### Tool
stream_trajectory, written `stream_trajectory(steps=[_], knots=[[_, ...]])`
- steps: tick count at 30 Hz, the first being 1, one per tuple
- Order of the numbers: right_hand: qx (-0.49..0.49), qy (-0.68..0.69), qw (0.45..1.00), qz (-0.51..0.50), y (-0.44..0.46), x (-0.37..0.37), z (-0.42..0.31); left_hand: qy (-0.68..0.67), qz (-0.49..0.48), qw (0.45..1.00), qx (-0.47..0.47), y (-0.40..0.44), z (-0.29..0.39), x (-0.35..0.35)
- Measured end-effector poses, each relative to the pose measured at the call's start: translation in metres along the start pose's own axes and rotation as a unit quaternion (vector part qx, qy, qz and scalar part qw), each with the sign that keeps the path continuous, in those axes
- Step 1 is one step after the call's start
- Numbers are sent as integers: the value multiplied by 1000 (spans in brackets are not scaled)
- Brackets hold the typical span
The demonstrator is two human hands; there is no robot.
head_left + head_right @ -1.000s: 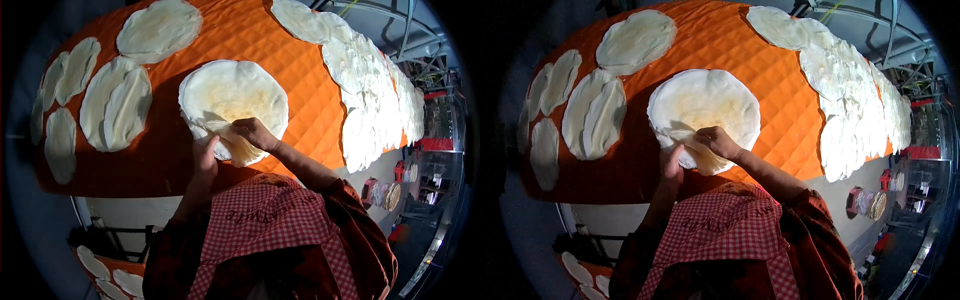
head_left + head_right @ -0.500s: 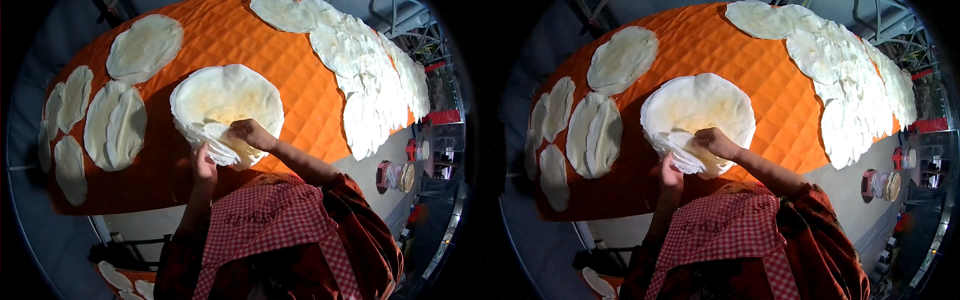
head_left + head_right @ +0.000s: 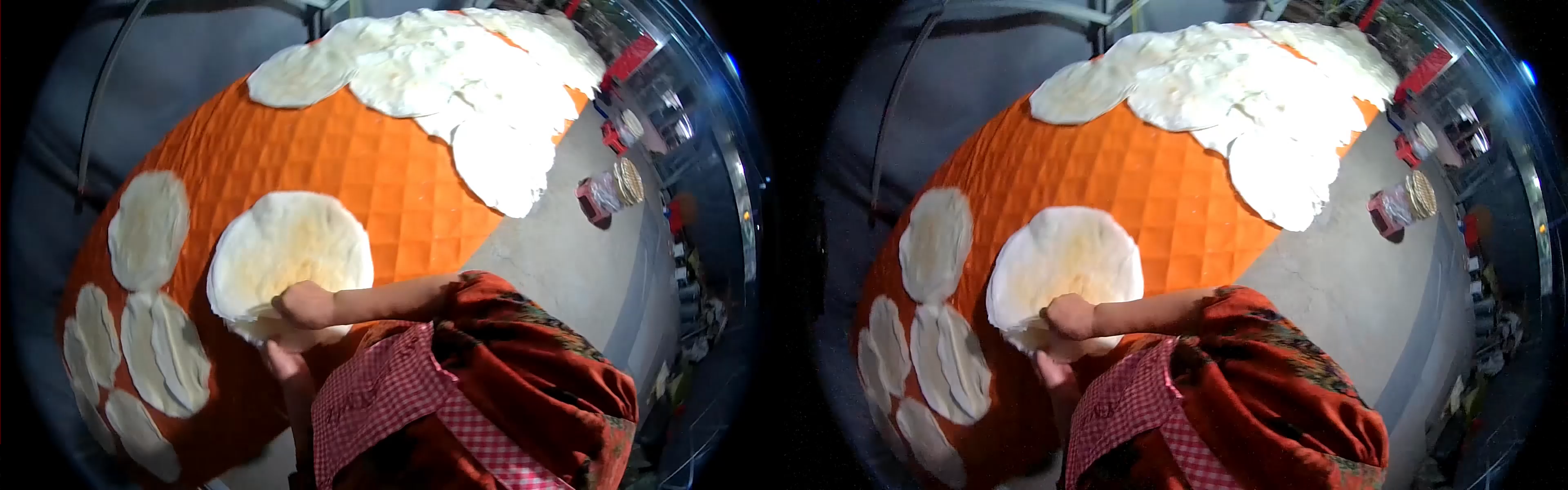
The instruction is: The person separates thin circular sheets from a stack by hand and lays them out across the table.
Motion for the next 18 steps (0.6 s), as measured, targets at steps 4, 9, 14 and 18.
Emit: stream_trajectory(steps=[4, 9, 14, 18], knots=[[37, 10, 987, 155, 6, -122, 31, -14, 43, 999, -10, 21, -21, -58], [132, 289, 829, 460, -85, -308, 145, 47, -36, 996, 65, -7, -5, -41], [364, -149, 765, 510, -207, -340, 299, -289, -53, 956, -22, -18, -17, -56], [138, -93, 865, 472, -161, -245, 265, -193, -34, 981, -12, -44, 24, 26]])
Point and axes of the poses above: each hand's wrist, its own y-axis towards the middle knuckle, its own x-axis out of the palm, z = x × y, the point moved 2 cm from there along y, towards the middle knuckle, and after that the axes turned 6 degrees about y, right-handed, at the moved point
